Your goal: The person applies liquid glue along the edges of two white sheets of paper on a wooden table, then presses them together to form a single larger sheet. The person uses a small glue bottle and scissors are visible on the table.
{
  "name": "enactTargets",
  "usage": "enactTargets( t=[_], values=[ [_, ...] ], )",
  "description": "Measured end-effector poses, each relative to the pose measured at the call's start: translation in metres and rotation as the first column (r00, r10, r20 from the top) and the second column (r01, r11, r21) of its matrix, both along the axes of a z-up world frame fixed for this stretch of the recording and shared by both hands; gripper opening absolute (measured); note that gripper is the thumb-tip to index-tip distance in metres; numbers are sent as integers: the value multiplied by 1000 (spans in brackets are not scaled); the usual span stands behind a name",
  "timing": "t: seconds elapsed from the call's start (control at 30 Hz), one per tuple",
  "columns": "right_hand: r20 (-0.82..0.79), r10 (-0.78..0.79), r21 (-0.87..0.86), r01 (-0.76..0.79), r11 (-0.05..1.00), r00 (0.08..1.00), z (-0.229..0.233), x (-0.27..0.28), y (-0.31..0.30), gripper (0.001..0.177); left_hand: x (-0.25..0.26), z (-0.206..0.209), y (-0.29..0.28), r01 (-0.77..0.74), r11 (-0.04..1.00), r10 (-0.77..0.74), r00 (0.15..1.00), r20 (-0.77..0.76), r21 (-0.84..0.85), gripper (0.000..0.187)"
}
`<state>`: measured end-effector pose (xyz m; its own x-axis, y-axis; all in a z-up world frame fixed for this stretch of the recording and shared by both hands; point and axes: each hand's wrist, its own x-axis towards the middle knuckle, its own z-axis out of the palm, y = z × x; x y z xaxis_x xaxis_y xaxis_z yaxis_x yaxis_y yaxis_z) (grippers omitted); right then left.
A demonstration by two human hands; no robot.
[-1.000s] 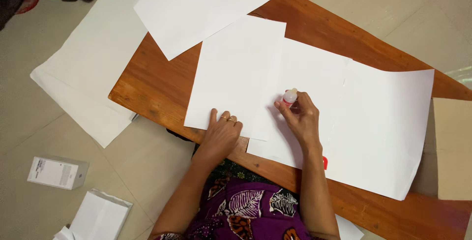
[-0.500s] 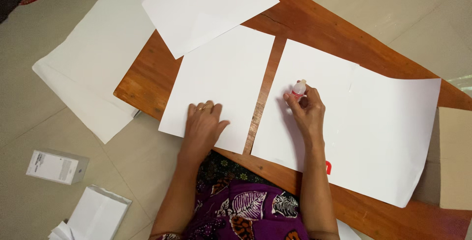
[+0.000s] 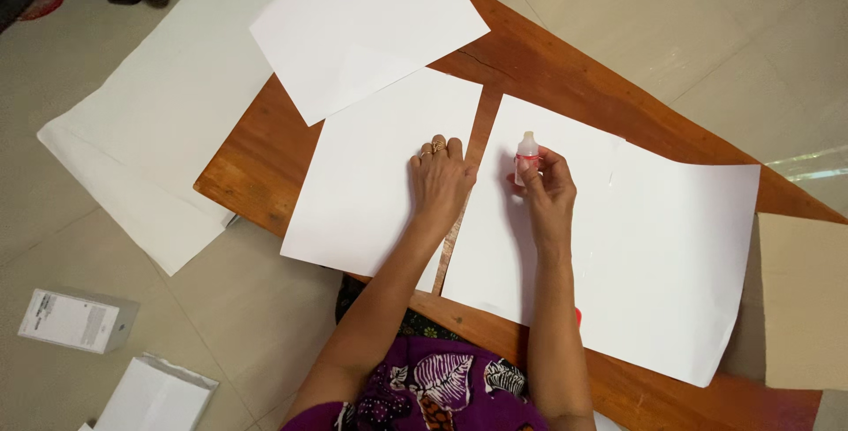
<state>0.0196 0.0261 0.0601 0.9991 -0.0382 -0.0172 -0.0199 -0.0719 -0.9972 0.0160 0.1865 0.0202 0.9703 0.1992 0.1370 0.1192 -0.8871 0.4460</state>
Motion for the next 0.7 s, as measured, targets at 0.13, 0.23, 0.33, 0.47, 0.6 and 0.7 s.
enactTargets(
  t=[0.13, 0.23, 0.33, 0.47, 0.6, 0.7],
  values=[
    [-65, -54, 61, 58, 996, 996, -5, 18, 0, 38, 6, -12, 3, 32, 994, -36, 998, 43, 101, 18],
    [-29, -68, 14, 68, 998, 997, -9, 33, 0, 38, 15, -12, 8, 95, 995, -97, 992, 84, 18, 20],
    [-8, -75, 37, 75, 996, 997, -14, 45, -1, 33, 22, -8, 7, 141, 988, -132, 981, 140, -62, 23],
    [-34, -147, 36, 148, 988, 989, -20, 64, 1, 29, 19, -8, 4, 247, 951, -182, 934, 307, -187, 24],
    [-54, -163, 40, 165, 985, 985, -19, 80, 5, 32, 17, -9, 5, 263, 945, -187, 922, 338, -194, 20],
    [-14, -127, 78, 128, 989, 992, -16, 90, 7, 34, 18, -9, 6, 271, 938, -194, 927, 322, -214, 20]
  ],
)
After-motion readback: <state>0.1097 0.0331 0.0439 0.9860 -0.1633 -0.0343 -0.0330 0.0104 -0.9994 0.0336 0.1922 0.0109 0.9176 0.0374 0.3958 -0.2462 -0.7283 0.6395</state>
